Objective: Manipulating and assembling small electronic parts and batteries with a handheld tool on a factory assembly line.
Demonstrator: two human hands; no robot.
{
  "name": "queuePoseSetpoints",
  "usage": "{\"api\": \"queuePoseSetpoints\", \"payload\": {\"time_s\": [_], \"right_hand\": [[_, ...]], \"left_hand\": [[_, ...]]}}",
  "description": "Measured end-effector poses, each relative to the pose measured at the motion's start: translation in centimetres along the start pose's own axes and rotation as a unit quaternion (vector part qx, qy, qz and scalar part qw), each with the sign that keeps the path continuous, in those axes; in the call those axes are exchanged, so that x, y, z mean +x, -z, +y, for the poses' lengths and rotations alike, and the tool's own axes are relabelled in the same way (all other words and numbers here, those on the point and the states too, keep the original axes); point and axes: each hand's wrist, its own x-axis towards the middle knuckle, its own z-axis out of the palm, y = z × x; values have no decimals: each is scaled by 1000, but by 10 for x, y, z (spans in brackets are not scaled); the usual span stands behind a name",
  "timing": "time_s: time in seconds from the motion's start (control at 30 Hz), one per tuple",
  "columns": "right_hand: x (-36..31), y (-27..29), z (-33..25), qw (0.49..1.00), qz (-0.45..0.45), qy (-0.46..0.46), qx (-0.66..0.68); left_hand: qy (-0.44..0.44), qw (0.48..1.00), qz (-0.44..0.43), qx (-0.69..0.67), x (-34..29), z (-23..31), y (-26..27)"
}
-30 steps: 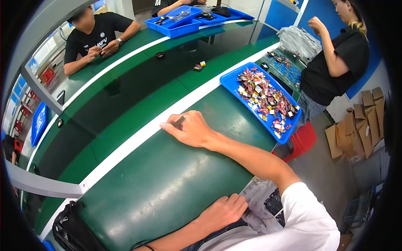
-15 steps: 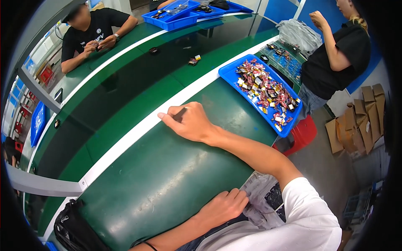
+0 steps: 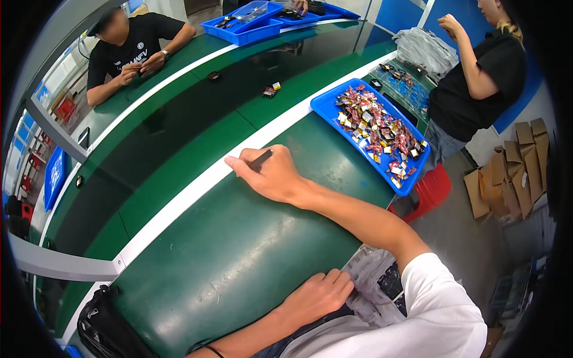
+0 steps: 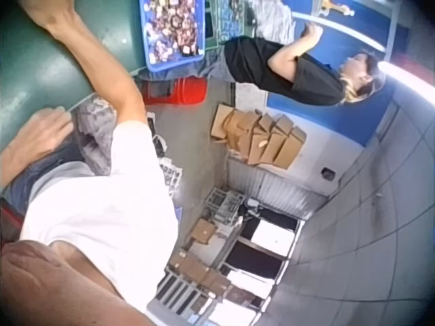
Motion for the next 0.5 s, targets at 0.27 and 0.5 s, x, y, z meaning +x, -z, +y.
{"api": "queuePoseSetpoints", "payload": {"time_s": [0.27, 0.5], "right_hand": [[1, -1, 5, 1000, 13, 5, -1], [1, 0, 8, 999, 5, 32, -35]], "left_hand": [[-1, 1000, 15, -21, 4, 0, 1], [0, 1000, 20, -22, 4, -2, 1]]}}
